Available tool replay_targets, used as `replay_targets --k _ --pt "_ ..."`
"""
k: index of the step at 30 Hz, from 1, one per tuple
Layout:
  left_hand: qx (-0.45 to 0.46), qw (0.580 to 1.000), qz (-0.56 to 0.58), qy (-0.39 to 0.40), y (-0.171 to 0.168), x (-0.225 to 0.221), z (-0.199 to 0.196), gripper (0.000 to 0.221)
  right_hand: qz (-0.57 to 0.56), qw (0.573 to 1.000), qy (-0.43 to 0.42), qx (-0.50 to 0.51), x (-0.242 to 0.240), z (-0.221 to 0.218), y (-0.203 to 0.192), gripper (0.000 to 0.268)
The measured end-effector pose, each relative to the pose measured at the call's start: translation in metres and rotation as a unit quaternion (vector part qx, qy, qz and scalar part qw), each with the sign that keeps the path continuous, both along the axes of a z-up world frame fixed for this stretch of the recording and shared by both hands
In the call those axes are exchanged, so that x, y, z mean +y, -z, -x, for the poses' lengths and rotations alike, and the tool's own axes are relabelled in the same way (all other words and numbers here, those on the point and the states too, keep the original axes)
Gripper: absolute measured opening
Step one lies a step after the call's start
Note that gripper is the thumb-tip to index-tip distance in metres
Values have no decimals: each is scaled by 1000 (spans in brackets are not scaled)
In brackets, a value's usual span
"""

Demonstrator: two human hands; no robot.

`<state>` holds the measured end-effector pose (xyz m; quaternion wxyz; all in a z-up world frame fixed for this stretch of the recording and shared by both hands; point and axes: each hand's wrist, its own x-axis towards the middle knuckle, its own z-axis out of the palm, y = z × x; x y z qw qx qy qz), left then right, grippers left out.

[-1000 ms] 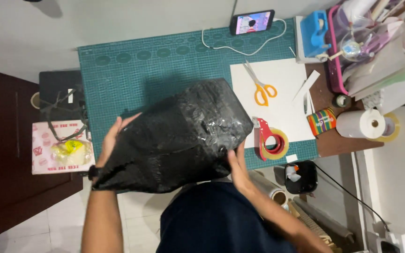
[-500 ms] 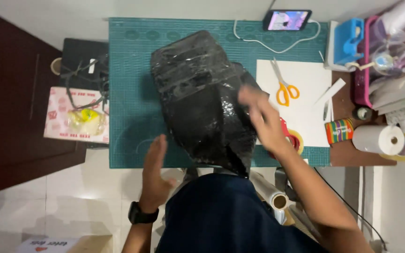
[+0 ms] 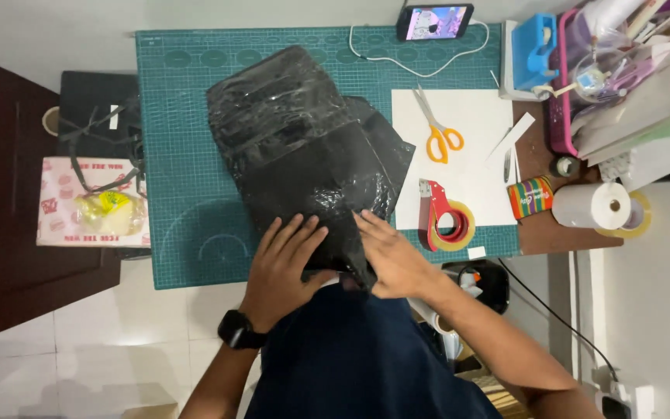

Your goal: Wrapping an item in black bubble wrap, sealing it with tape, and applying a label.

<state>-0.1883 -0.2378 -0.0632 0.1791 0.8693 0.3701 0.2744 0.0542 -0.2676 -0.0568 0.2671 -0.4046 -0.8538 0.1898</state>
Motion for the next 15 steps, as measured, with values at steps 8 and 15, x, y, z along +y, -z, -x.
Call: replay_targets --k 8,15 --pt "-32 993 105 42 -22 -5 13 71 -60 997 52 16 -22 14 30 28" --pt "-119 979 140 -88 -2 7 5 18 135 975 32 171 16 -8 -38 74"
